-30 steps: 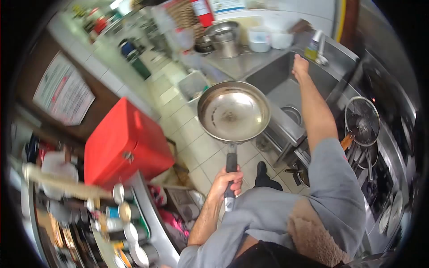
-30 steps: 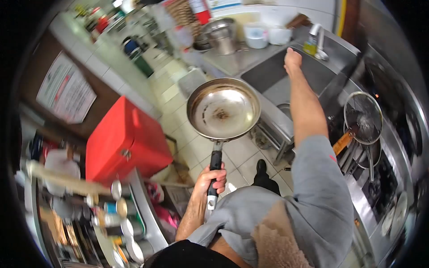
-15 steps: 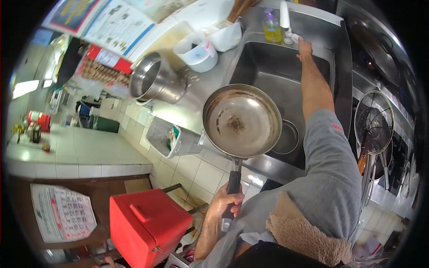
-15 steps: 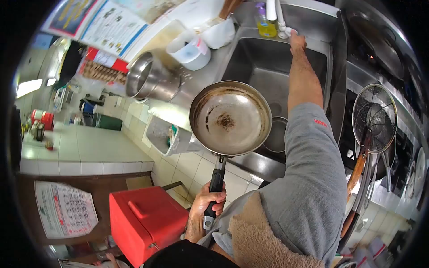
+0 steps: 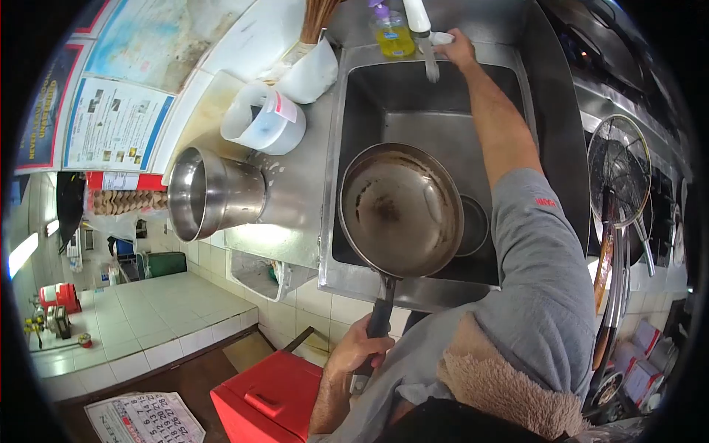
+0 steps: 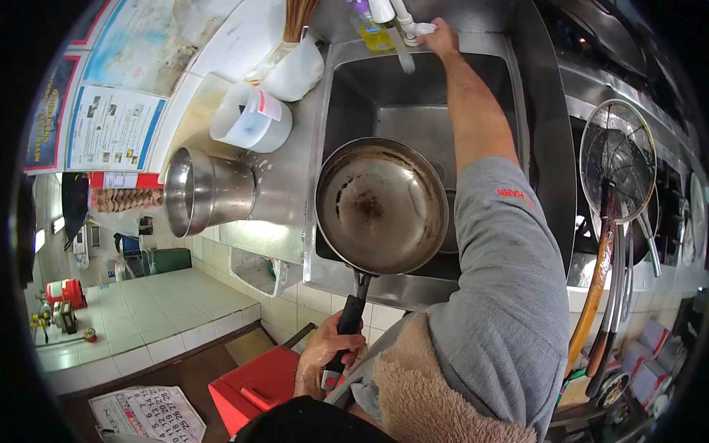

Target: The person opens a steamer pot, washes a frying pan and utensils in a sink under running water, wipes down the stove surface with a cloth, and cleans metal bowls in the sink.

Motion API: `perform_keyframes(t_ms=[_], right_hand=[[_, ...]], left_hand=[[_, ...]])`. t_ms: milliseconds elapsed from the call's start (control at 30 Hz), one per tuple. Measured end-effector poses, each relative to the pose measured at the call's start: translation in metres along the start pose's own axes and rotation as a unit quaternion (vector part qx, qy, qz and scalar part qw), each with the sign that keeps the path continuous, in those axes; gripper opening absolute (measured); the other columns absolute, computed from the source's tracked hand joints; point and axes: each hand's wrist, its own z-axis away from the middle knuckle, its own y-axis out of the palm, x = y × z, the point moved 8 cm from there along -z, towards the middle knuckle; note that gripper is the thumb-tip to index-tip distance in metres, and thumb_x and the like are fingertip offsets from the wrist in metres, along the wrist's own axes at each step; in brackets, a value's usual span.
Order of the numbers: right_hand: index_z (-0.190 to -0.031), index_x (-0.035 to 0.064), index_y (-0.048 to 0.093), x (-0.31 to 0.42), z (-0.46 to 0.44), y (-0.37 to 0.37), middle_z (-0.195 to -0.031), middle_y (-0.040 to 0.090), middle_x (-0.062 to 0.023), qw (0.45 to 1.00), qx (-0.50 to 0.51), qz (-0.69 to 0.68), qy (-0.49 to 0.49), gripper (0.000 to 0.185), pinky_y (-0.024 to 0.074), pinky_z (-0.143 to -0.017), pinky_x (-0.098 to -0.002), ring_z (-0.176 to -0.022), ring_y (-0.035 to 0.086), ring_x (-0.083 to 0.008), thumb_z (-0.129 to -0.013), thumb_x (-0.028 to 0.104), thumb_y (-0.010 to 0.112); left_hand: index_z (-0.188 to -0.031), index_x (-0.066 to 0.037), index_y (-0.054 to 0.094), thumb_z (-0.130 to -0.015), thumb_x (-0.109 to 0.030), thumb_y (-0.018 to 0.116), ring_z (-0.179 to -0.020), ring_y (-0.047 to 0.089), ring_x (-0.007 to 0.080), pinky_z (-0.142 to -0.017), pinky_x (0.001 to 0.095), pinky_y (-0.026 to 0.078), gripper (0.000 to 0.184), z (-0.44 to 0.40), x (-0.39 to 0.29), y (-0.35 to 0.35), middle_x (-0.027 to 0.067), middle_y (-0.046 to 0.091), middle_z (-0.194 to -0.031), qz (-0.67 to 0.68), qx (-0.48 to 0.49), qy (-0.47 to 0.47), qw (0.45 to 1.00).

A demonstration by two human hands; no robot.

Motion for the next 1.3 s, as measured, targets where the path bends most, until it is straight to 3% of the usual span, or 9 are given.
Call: perform_keyframes(t_ms=[167, 367, 433, 600, 733, 800, 900, 1133, 1300], right_hand=[[-0.117, 0.0089, 0.048, -0.002, 0.073, -0.022, -0.111, 0.051, -0.0204, 0.995, -0.094, 0.035, 0.005, 0.053, 0.0422, -0.086, -0.0414, -0.101, 0.051, -0.0366, -0.068, 0.018, 0.067], [-0.104, 0.0047, 0.059, -0.206, 0.292, -0.012, -0.103, 0.06, -0.0161, 0.889, 0.232, 0.287, 0.272, 0.032, 0.0456, -0.082, -0.0394, -0.099, 0.056, -0.0289, -0.079, 0.023, 0.054], [-0.114, -0.0007, 0.052, -0.245, 0.376, -0.021, -0.107, 0.059, -0.0163, 0.889, 0.237, 0.131, 0.369, 0.064, 0.0459, -0.083, -0.039, -0.1, 0.056, -0.0278, -0.069, 0.041, 0.07], [-0.105, 0.0018, 0.059, -0.28, 0.475, -0.001, -0.106, 0.06, -0.0161, 0.778, 0.217, -0.223, 0.546, 0.047, 0.0476, -0.08, -0.0399, -0.094, 0.059, -0.0298, -0.07, 0.032, 0.07], [-0.1, 0.0033, 0.062, -0.375, 0.469, 0.017, -0.104, 0.061, -0.0159, 0.818, 0.295, 0.217, 0.444, 0.032, 0.0478, -0.079, -0.0408, -0.094, 0.06, -0.0292, -0.074, 0.021, 0.063], [-0.093, 0.0054, 0.066, -0.343, 0.457, 0.061, -0.095, 0.063, -0.016, 0.68, 0.493, 0.54, 0.047, 0.021, 0.0484, -0.077, -0.0352, -0.088, 0.061, -0.0294, -0.075, 0.01, 0.056], [-0.092, 0.0037, 0.066, -0.299, 0.43, 0.001, -0.094, 0.063, -0.0181, 0.864, 0.293, 0.236, 0.335, 0.022, 0.0479, -0.079, -0.0368, -0.087, 0.061, -0.0314, -0.073, 0.011, 0.056], [-0.098, -0.0025, 0.059, -0.21, 0.434, -0.041, -0.096, 0.06, -0.0219, 0.781, 0.462, 0.214, 0.361, 0.03, 0.0471, -0.08, -0.0414, -0.093, 0.059, -0.03, -0.071, 0.01, 0.055], [-0.105, 0.0018, 0.056, -0.144, 0.377, -0.075, -0.102, 0.058, -0.0194, 0.962, 0.125, 0.154, 0.186, 0.034, 0.0449, -0.084, -0.037, -0.098, 0.056, -0.03, -0.071, 0.001, 0.053]], left_hand=[[-0.092, 0.002, 0.044, -0.07, 0.0, 0.061, -0.037, 0.045, 0.0123, -0.034, 0.0252, 0.035, 0.028, -0.004, 0.001, -0.027, 0.0042, 0.047, -0.058, -0.087, -0.021, 0.016, 0.996], [-0.09, 0.001, 0.042, -0.071, -0.006, 0.061, -0.04, 0.045, 0.0116, -0.036, 0.0257, 0.038, 0.028, -0.006, -0.02, -0.05, 0.0033, 0.046, -0.056, -0.103, 0.022, 0.041, 0.994], [-0.09, 0.001, 0.042, -0.071, -0.006, 0.061, -0.039, 0.045, 0.0117, -0.035, 0.0259, 0.038, 0.028, -0.009, -0.025, -0.058, 0.0034, 0.046, -0.055, -0.106, 0.021, 0.046, 0.993], [-0.092, -0.002, 0.043, -0.069, -0.007, 0.063, -0.037, 0.044, 0.0128, -0.033, 0.027, 0.036, 0.03, -0.021, -0.034, -0.066, 0.0042, 0.046, -0.055, -0.088, 0.008, 0.045, 0.995], [-0.09, -0.003, 0.044, -0.07, -0.007, 0.061, -0.036, 0.043, 0.0123, -0.033, 0.0268, 0.034, 0.027, -0.039, -0.041, -0.059, 0.0036, 0.045, -0.055, -0.08, 0.023, 0.045, 0.996], [-0.088, -0.003, 0.044, -0.071, -0.007, 0.061, -0.037, 0.043, 0.0121, -0.034, 0.027, 0.035, 0.025, -0.054, -0.048, -0.05, 0.0038, 0.046, -0.056, -0.061, 0.052, 0.05, 0.996], [-0.087, -0.003, 0.045, -0.072, -0.008, 0.059, -0.039, 0.043, 0.0116, -0.036, 0.0272, 0.037, 0.022, -0.089, -0.061, -0.032, 0.0035, 0.046, -0.057, -0.027, 0.088, 0.057, 0.994], [-0.085, -0.004, 0.048, -0.075, -0.012, 0.058, -0.045, 0.044, 0.0082, -0.041, 0.0251, 0.037, 0.017, -0.209, -0.074, -0.004, 0.0001, 0.045, -0.06, -0.009, 0.16, 0.038, 0.986], [-0.068, -0.01, 0.044, -0.082, -0.015, 0.054, -0.043, 0.04, 0.0052, -0.042, 0.0203, 0.037, 0.017, -0.27, -0.06, 0.016, -0.0034, 0.041, -0.053, -0.004, 0.251, 0.003, 0.968]])
